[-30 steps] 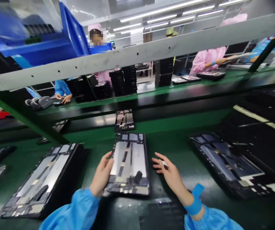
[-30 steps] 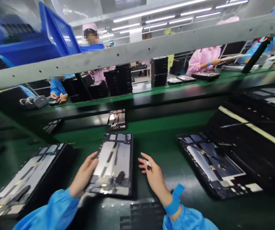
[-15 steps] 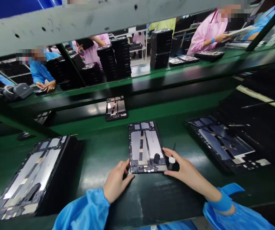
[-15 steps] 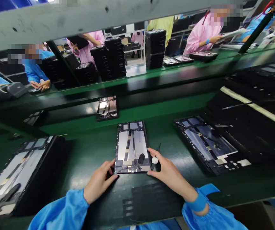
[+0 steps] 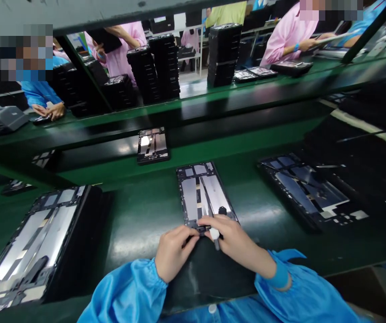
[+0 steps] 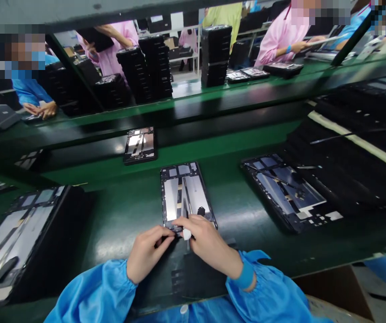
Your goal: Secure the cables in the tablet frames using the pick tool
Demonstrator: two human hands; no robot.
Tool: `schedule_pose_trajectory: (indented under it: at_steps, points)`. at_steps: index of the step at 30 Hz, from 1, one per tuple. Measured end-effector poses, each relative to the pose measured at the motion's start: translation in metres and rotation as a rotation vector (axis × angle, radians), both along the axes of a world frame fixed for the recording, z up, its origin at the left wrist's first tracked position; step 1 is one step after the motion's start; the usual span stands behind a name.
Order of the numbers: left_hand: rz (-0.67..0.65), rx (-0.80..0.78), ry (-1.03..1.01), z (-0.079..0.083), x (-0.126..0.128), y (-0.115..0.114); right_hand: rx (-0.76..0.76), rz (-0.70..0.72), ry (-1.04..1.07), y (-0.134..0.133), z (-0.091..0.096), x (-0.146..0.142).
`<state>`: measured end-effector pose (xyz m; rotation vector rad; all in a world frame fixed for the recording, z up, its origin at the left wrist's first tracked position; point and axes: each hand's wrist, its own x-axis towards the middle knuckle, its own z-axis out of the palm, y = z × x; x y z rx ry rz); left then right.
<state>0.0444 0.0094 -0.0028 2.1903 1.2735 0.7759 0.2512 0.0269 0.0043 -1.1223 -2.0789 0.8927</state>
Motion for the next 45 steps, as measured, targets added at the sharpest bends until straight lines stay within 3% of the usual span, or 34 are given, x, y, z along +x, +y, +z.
schedule_pose_trajectory:
  at_steps: [6, 16, 18, 23, 25, 37, 41, 45]
  points:
    - [0.087, -0.068, -0.088, -0.010, -0.004, 0.005, -0.016, -0.057, 0.077, 0.005, -0.014, -0.013]
    - [0.068, -0.153, 0.034, -0.002, -0.003, 0.005, -0.074, 0.004, 0.061, 0.002, -0.005, -0.012]
    - [0.056, -0.083, 0.084, -0.004, -0.004, 0.002, -0.054, -0.016, 0.054, 0.001, -0.006, -0.014]
    - [-0.099, 0.343, 0.425, -0.008, -0.018, -0.008, 0.001, -0.031, 0.061, -0.002, -0.013, -0.016]
    - [-0.154, 0.417, 0.506, -0.009, -0.025, -0.010, 0.012, -0.031, 0.052, -0.002, -0.014, -0.016]
    - [-0.276, 0.510, 0.521, -0.013, -0.038, 0.005, -0.008, -0.032, 0.027, 0.001, -0.014, -0.015]
    - [-0.249, 0.495, 0.550, -0.013, -0.033, 0.002, -0.026, -0.041, 0.085, 0.000, -0.010, -0.009]
    - [-0.182, 0.445, 0.531, -0.016, -0.026, -0.004, -0.179, -0.097, 0.210, -0.012, -0.003, 0.007]
